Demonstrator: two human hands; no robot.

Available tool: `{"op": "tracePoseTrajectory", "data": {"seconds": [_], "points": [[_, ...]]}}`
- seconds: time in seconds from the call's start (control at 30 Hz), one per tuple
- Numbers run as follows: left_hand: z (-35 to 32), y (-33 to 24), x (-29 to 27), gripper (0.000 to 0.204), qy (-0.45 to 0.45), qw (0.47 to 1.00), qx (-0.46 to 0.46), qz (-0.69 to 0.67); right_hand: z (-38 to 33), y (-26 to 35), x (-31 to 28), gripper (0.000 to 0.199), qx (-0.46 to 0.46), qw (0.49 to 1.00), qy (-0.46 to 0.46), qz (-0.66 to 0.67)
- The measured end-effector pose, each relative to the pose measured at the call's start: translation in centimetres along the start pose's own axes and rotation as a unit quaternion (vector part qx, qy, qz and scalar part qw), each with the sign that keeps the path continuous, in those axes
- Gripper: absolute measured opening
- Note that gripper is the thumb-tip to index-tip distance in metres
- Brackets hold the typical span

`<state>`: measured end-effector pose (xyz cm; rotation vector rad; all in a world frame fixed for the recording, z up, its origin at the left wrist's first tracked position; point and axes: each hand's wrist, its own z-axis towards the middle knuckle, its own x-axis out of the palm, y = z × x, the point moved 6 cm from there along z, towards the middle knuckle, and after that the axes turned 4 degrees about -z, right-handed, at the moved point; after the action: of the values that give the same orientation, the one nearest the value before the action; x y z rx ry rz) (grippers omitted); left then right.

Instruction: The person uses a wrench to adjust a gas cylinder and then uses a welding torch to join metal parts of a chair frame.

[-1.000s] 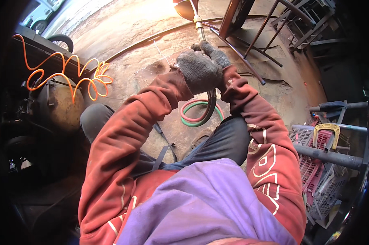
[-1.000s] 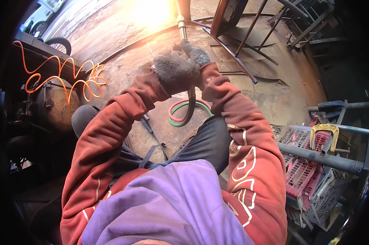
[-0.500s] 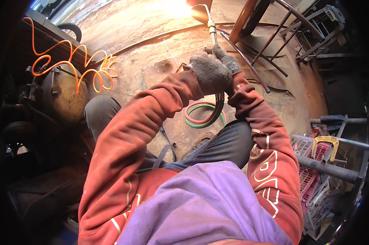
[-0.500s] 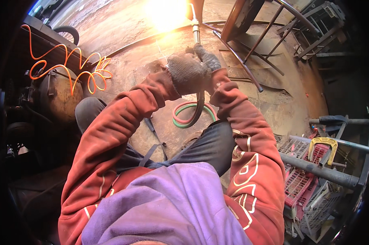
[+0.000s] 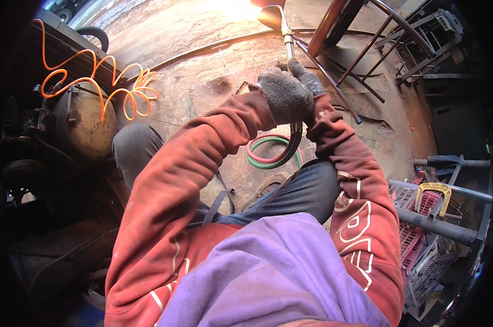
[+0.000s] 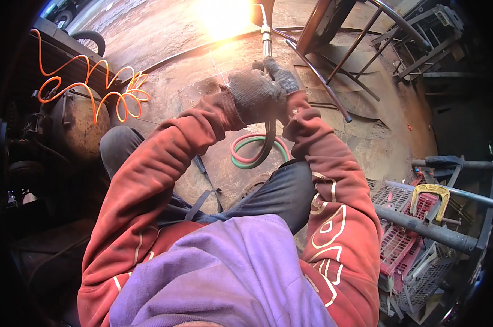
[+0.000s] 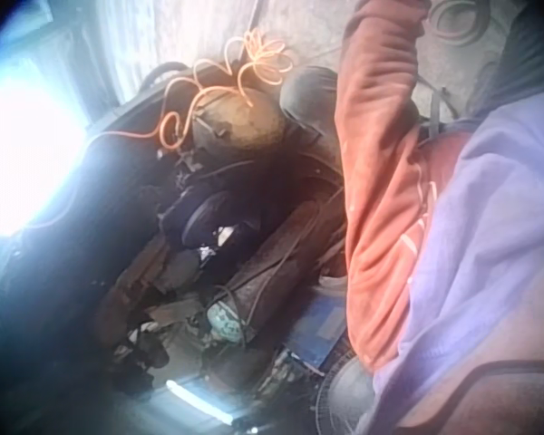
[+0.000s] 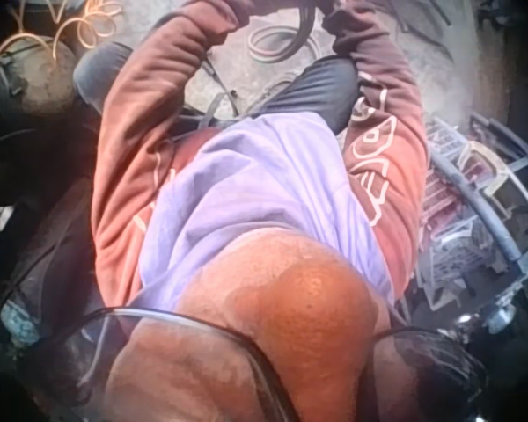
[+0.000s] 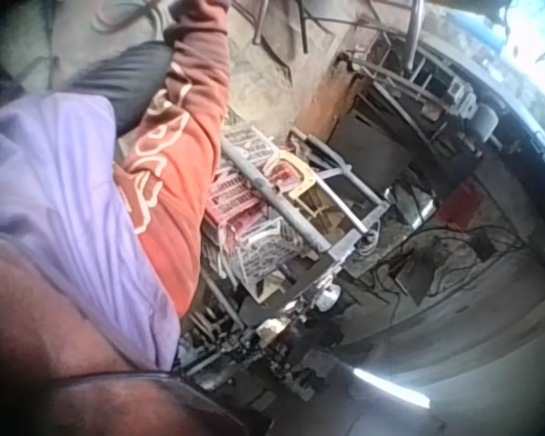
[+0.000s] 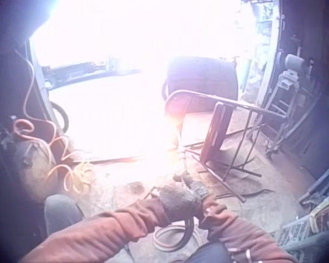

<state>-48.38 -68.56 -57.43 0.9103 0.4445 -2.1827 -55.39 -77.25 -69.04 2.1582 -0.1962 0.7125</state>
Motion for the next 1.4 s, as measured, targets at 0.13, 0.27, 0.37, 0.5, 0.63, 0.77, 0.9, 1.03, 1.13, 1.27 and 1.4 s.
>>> {"op": "tracePoseTrajectory", "data": {"seconds": [0.13, 0.27, 0.37, 0.5, 0.63, 0.77, 0.9, 1.03, 1.13, 1.27, 1.4], "points": [[0.2, -0.5, 1.5, 0.036, 0.059, 0.998, 0.007, -0.019, 0.5, 0.1, -2.9, 0.037, -0.002, 1.000, -0.013, -0.006], [0.5, -0.2, -0.3, 0.034, 0.094, 0.995, 0.040, 0.003, -1.4, 0.2, 0.8, 0.037, 0.003, 0.999, 0.032, -0.020], [0.9, -0.6, -1.6, 0.023, 0.090, 0.996, 0.023, -0.014, -1.9, 0.3, 0.8, 0.037, -0.002, 0.998, 0.057, -0.013], [0.9, -0.9, -1.3, 0.017, 0.097, 0.995, -0.008, 0.001, -1.4, -0.1, -0.2, 0.033, 0.000, 0.999, 0.044, -0.016], [0.9, -1.1, -2.0, 0.018, 0.103, 0.995, -0.007, -0.016, -1.3, 0.0, -0.3, 0.033, -0.015, 0.998, 0.046, -0.029], [1.6, -1.4, -2.9, 0.018, 0.101, 0.993, -0.006, -0.068, -2.3, 1.0, 0.4, 0.033, -0.047, 0.997, 0.035, -0.059], [1.6, 0.3, -6.9, 0.022, 0.112, 0.985, -0.047, -0.125, -2.8, 1.2, 2.9, 0.036, -0.043, 0.998, 0.011, -0.034], [0.1, 5.7, -11.6, 0.033, -0.127, 0.929, -0.161, -0.308, -6.2, 3.1, 0.1, 0.042, -0.072, 0.977, -0.046, -0.193], [-1.5, 11.8, -13.0, 0.031, -0.214, 0.814, -0.382, -0.382, -8.1, 4.6, -2.5, 0.045, -0.052, 0.964, -0.025, -0.261], [-7.5, 21.7, -7.6, 0.036, -0.183, 0.800, -0.517, -0.245, -7.8, 5.2, -0.5, 0.037, -0.074, 0.950, -0.031, -0.303], [-11.0, 19.4, 3.3, 0.056, 0.122, 0.847, -0.510, -0.091, -10.9, 4.9, -6.1, 0.039, -0.083, 0.950, -0.053, -0.296]]}}
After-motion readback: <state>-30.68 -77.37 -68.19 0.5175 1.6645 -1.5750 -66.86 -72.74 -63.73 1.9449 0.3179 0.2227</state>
